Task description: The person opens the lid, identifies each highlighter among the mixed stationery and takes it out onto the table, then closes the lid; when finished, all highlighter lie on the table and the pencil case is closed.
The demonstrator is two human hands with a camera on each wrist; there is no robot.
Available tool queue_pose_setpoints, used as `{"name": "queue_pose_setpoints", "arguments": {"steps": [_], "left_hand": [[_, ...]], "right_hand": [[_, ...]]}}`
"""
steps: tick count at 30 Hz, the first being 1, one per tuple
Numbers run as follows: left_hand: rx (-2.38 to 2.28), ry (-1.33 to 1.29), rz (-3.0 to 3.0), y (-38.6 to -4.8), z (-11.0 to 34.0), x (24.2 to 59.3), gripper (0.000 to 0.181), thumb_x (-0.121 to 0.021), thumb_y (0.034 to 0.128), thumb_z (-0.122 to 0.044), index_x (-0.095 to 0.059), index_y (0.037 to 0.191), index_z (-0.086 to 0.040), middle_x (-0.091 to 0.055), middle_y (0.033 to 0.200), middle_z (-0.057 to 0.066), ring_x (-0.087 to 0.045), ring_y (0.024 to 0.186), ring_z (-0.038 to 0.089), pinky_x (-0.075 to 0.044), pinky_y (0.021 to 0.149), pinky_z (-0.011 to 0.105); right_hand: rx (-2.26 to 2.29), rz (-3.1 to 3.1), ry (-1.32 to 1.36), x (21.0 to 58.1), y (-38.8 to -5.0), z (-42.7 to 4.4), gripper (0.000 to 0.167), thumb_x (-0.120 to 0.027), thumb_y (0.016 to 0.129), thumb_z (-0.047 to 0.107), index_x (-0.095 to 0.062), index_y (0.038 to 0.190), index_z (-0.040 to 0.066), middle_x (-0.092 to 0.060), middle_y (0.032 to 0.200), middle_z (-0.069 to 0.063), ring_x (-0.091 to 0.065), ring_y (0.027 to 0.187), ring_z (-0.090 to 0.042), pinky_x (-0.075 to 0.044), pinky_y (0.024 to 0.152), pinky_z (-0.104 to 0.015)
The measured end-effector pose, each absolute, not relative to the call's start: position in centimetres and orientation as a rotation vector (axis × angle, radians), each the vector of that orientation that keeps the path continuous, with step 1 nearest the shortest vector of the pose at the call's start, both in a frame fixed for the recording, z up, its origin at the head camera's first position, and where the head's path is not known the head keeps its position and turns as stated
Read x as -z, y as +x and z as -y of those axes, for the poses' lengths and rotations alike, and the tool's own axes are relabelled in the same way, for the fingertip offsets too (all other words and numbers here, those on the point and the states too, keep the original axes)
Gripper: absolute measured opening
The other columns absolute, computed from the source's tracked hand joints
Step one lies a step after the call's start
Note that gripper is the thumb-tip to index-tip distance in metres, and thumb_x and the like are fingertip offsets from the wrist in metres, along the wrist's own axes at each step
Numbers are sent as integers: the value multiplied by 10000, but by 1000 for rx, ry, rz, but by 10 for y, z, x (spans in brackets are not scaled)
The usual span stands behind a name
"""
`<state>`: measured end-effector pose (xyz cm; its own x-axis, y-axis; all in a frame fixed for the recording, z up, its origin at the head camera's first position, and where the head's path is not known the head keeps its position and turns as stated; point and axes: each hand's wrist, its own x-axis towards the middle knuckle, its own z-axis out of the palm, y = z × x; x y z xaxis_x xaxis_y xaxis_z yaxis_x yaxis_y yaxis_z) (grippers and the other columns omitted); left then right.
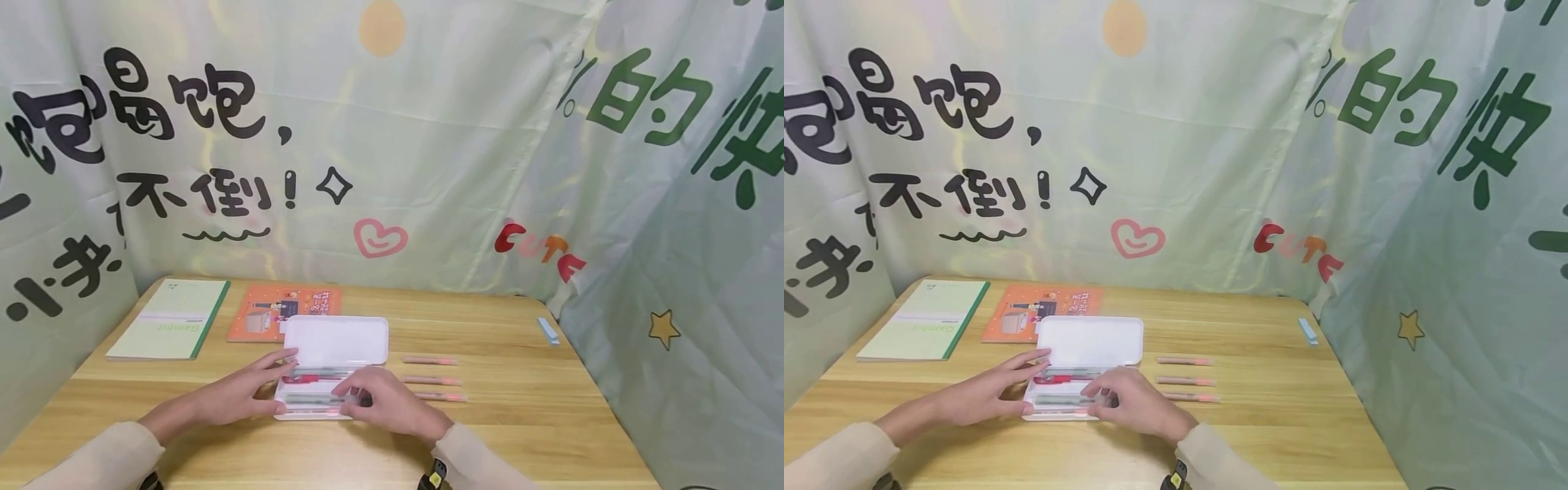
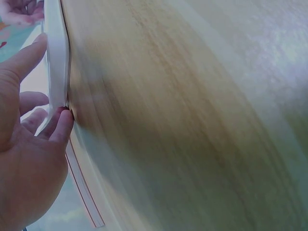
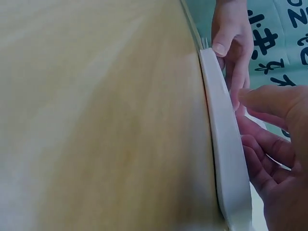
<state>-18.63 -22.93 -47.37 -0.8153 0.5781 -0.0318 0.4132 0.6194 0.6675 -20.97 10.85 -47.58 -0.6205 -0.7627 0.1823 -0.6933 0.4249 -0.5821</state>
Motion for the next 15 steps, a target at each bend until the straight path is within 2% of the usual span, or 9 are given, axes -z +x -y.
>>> {"name": "queue_pose_setpoints", "arguments": {"steps": [3, 9, 15], "left_hand": [[-974, 814, -2604, -186, 229, 473, 843, -718, 1030, -533, -419, 1680, -87, -240, 1810, 95, -310, 1612, 444, -386, 1261, 337], [-976, 802, -2601, -186, 229, 474, 841, -718, 1031, -528, -412, 1685, -96, -234, 1811, 98, -304, 1612, 449, -381, 1259, 323], [-998, 812, -2591, -186, 229, 475, 842, -722, 1031, -519, -413, 1681, -81, -234, 1810, 103, -298, 1614, 457, -358, 1252, 273]], "right_hand": [[878, -2596, -1351, 476, -207, -108, 227, -806, 1008, 257, -817, 1223, 185, -783, 1038, 75, -594, 959, 4, -478, 927, -188], [768, -2627, -1406, 476, -204, -107, 215, -797, 1007, 242, -822, 1220, 227, -812, 1144, 118, -594, 1015, 8, -446, 978, -204], [736, -2636, -1489, 476, -203, -107, 191, -797, 1011, 220, -819, 1201, 221, -807, 1132, 114, -607, 977, -7, -453, 943, -172]]}}
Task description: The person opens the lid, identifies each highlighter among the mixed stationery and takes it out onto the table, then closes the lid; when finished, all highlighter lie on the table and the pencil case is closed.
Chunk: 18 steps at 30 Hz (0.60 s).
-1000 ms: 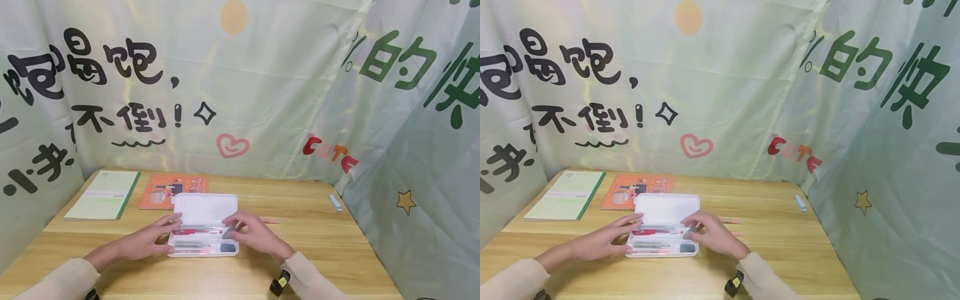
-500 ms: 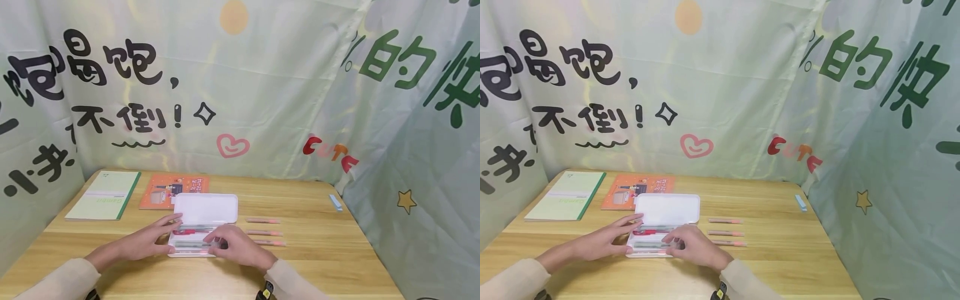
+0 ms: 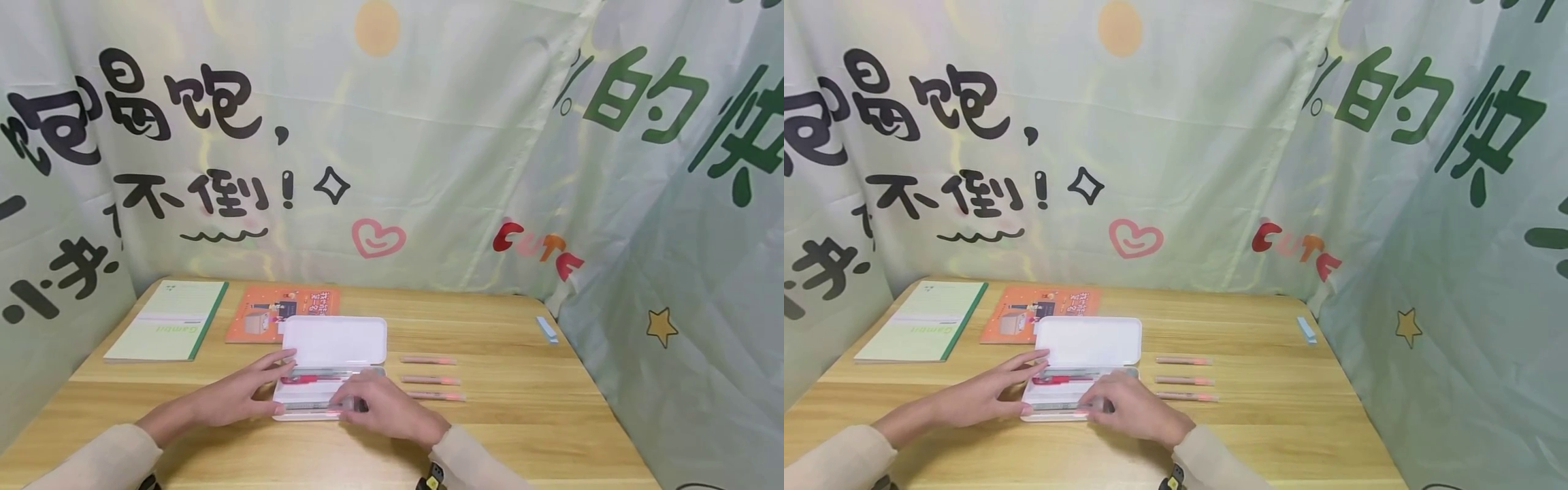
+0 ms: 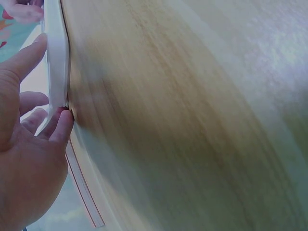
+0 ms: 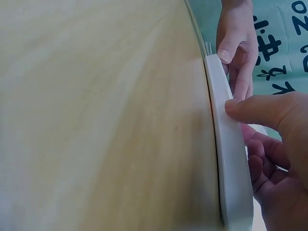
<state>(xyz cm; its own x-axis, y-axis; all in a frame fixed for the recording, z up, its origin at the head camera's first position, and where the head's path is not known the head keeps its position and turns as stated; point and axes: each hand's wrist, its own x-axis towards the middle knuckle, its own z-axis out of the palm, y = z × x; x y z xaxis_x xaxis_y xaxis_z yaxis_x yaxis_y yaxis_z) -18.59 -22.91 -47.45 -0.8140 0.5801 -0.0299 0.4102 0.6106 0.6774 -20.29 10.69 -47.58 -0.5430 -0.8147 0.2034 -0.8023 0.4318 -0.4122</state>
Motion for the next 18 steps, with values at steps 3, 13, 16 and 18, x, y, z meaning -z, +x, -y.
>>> {"name": "queue_pose_setpoints", "arguments": {"steps": [3, 13, 16, 18], "left_hand": [[-990, 813, -2598, -185, 229, 474, 846, -719, 1030, -528, -411, 1684, -88, -237, 1810, 104, -299, 1616, 459, -363, 1258, 295], [-981, 822, -2602, -185, 230, 472, 848, -706, 1034, -540, -410, 1683, -82, -232, 1811, 112, -287, 1623, 468, -357, 1256, 280], [-981, 820, -2600, -185, 229, 473, 852, -702, 1032, -552, -410, 1684, -89, -233, 1812, 117, -275, 1630, 474, -345, 1270, 309], [-982, 820, -2598, -186, 229, 473, 851, -702, 1033, -552, -409, 1685, -92, -233, 1812, 116, -272, 1631, 476, -344, 1271, 310]], "right_hand": [[701, -2651, -1499, 476, -202, -106, 190, -791, 1018, 232, -819, 1205, 224, -796, 1126, 121, -595, 992, -5, -456, 917, -150], [664, -2657, -1557, 477, -201, -108, 224, -759, 1041, 211, -806, 1260, 207, -808, 1170, 117, -638, 1029, 17, -480, 952, -152], [705, -2665, -1477, 479, -199, -109, 215, -765, 1037, 216, -806, 1248, 224, -789, 1133, 141, -577, 997, 14, -463, 895, -127], [772, -2657, -1427, 480, -199, -109, 190, -774, 1032, 215, -812, 1218, 219, -776, 1083, 136, -563, 959, 28, -466, 857, -122]]}}
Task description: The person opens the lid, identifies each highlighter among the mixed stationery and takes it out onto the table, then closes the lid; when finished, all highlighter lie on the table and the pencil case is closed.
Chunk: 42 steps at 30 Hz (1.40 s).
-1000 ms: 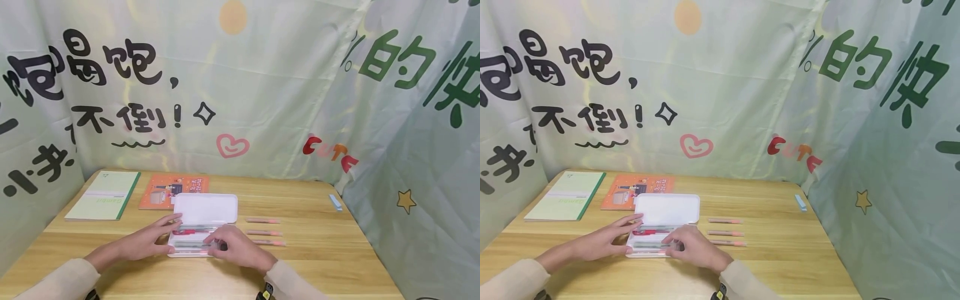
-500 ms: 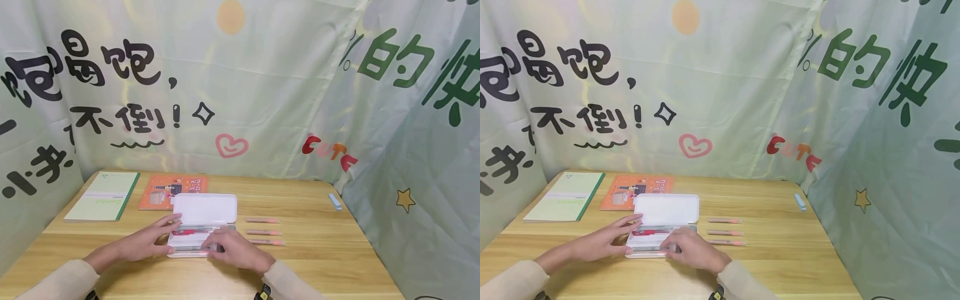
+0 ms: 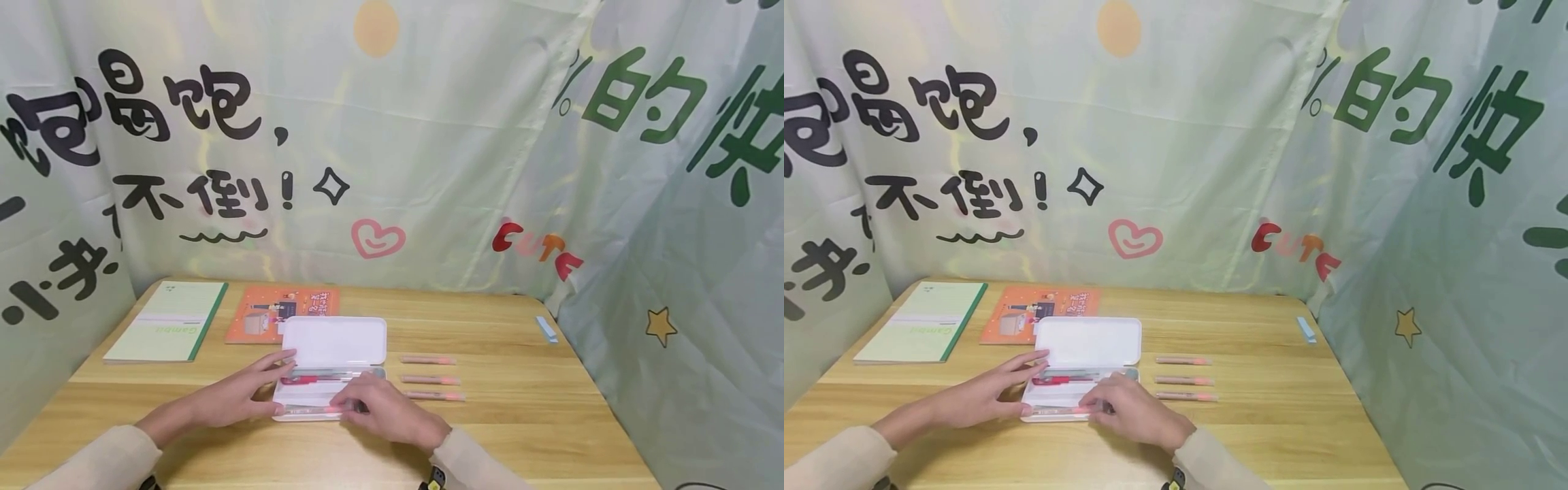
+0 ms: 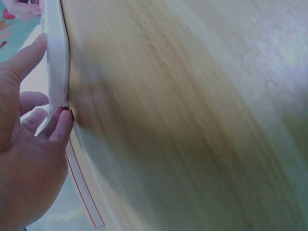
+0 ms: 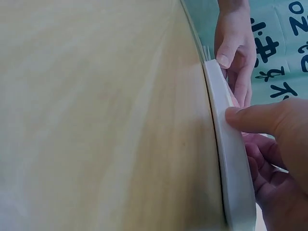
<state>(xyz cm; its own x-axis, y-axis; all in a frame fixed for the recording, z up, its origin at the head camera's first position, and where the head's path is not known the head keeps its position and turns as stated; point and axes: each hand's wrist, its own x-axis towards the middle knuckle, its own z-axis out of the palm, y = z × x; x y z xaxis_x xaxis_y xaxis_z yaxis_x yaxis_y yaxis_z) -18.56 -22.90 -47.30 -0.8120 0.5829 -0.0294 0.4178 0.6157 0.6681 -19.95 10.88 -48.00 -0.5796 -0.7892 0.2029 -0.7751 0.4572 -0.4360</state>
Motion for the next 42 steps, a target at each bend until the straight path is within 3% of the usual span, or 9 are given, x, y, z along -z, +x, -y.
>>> {"name": "queue_pose_setpoints", "arguments": {"steps": [4, 8, 15, 22, 30, 36, 42], "left_hand": [[-983, 823, -2606, -186, 229, 473, 845, -712, 1032, -537, -412, 1684, -90, -240, 1810, 106, -285, 1625, 467, -363, 1265, 313], [-983, 833, -2607, -187, 228, 474, 840, -714, 1034, -527, -411, 1684, -90, -239, 1810, 102, -285, 1625, 462, -370, 1268, 332], [-973, 836, -2608, -187, 227, 475, 853, -703, 1031, -555, -409, 1685, -92, -236, 1812, 102, -280, 1630, 461, -366, 1275, 349], [-978, 825, -2602, -186, 228, 475, 864, -705, 1026, -563, -405, 1688, -95, -233, 1812, 106, -276, 1630, 466, -343, 1269, 282], [-964, 815, -2608, -187, 229, 475, 865, -702, 1023, -575, -407, 1690, -109, -238, 1811, 100, -285, 1626, 460, -359, 1271, 316], [-953, 816, -2613, -187, 229, 475, 871, -700, 1020, -587, -408, 1690, -114, -238, 1811, 101, -292, 1622, 455, -373, 1267, 320], [-955, 820, -2613, -187, 230, 476, 877, -704, 1017, -588, -404, 1692, -117, -238, 1811, 97, -290, 1623, 454, -366, 1265, 302]], "right_hand": [[944, -2625, -1347, 478, -202, -111, 131, -773, 1034, 194, -811, 1159, 189, -738, 1003, 98, -546, 854, 65, -493, 778, -126], [1067, -2619, -1287, 471, -207, -118, 113, -759, 1041, 169, -798, 1147, 177, -742, 1043, 67, -548, 828, 52, -532, 757, -169], [1287, -2663, -1107, 454, -221, -153, 117, -756, 1039, 170, -803, 1144, 193, -772, 1162, 61, -658, 1042, -80, -581, 892, -328], [1453, -2779, -884, 443, -238, -211, 121, -756, 1037, 161, -811, 1144, 157, -797, 1163, -15, -682, 1035, -99, -575, 912, -324], [1530, -2880, -653, 443, -245, -292, 222, -710, 1072, 148, -765, 1224, -4, -783, 1181, -136, -689, 1026, -62, -559, 894, -243], [1487, -2916, -412, 447, -244, -341, 281, -699, 1087, 204, -754, 1277, 4, -761, 1194, -142, -664, 976, -25, -552, 843, -204], [1460, -2872, -249, 459, -243, -377, 371, -681, 1100, 278, -719, 1347, 3, -739, 1248, -113, -630, 1042, 12, -555, 877, -205]]}}
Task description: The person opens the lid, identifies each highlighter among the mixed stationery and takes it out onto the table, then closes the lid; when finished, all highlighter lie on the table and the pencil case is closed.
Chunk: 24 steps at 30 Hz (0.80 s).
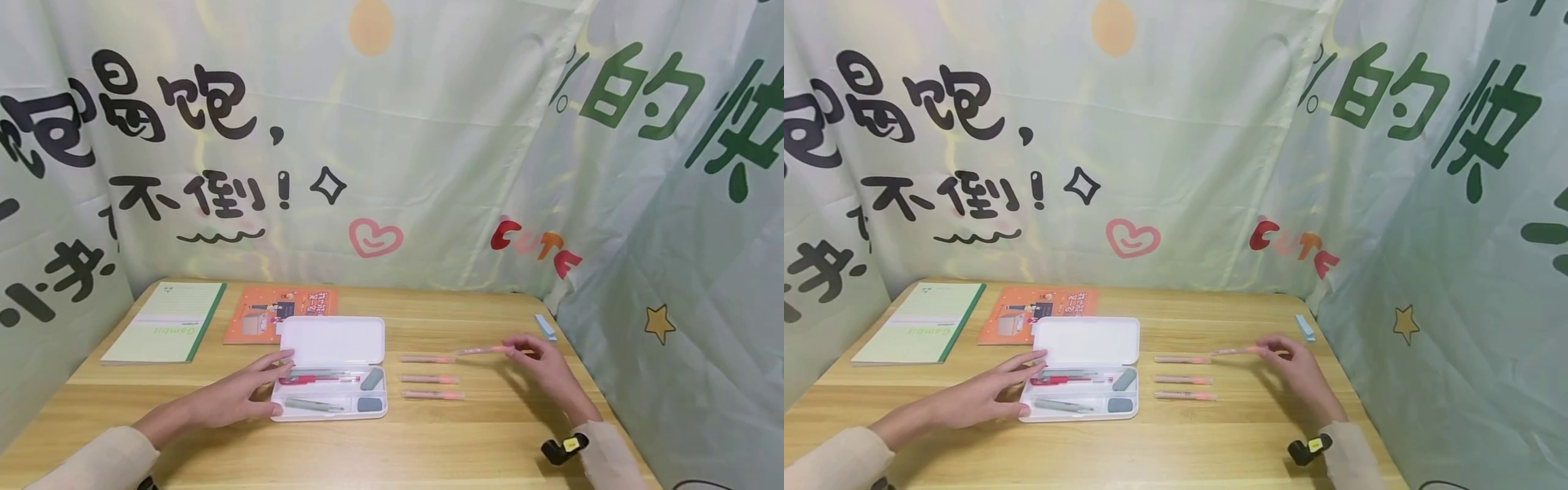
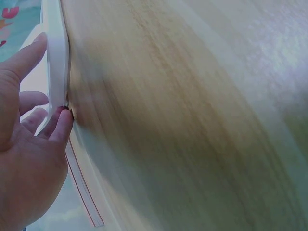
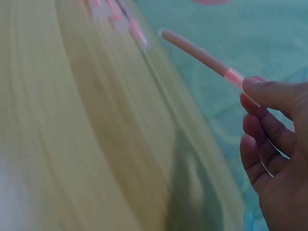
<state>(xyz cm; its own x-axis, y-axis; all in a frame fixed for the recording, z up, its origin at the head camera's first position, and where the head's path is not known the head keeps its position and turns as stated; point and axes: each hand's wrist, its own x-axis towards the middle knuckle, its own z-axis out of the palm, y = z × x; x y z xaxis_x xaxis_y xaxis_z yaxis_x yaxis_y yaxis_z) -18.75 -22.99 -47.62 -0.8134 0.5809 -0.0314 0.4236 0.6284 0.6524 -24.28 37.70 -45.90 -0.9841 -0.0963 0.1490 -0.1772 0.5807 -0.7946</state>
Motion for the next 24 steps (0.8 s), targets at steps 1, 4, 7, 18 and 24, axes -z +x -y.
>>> {"name": "queue_pose_setpoints", "arguments": {"steps": [1, 4, 7, 18, 24], "left_hand": [[-954, 820, -2615, -188, 230, 476, 877, -704, 1018, -588, -403, 1692, -116, -239, 1811, 96, -289, 1624, 453, -366, 1266, 307], [-950, 815, -2615, -188, 230, 476, 872, -700, 1020, -589, -405, 1692, -118, -238, 1812, 93, -285, 1628, 453, -367, 1270, 325], [-942, 806, -2615, -188, 230, 476, 870, -696, 1021, -593, -404, 1693, -123, -236, 1813, 89, -284, 1629, 449, -372, 1272, 350], [-945, 792, -2615, -187, 229, 474, 868, -696, 1023, -590, -403, 1694, -125, -234, 1813, 88, -300, 1621, 448, -373, 1278, 376], [-940, 793, -2619, -188, 229, 476, 868, -695, 1022, -590, -405, 1692, -121, -237, 1812, 89, -298, 1623, 448, -362, 1282, 361]], "right_hand": [[-1376, 2724, 212, 462, -243, -381, 381, -684, 1098, 289, -716, 1356, 11, -741, 1262, -107, -627, 1051, 27, -550, 883, -200], [-1360, 2750, 170, 469, -246, -392, 385, -701, 1088, 291, -721, 1356, 15, -742, 1269, -115, -616, 1027, 29, -552, 871, -208], [-1352, 2777, 145, 476, -248, -400, 367, -712, 1081, 276, -731, 1345, 23, -743, 1249, -129, -599, 964, -4, -551, 815, -222], [-1189, 2837, 177, 486, -255, -408, 248, -732, 1060, 176, -765, 1257, 30, -756, 1143, -141, -571, 867, -89, -480, 678, -252], [-1115, 2865, 196, 489, -260, -409, 222, -739, 1055, 171, -774, 1232, 42, -770, 1161, -134, -607, 910, -74, -500, 766, -234]]}}
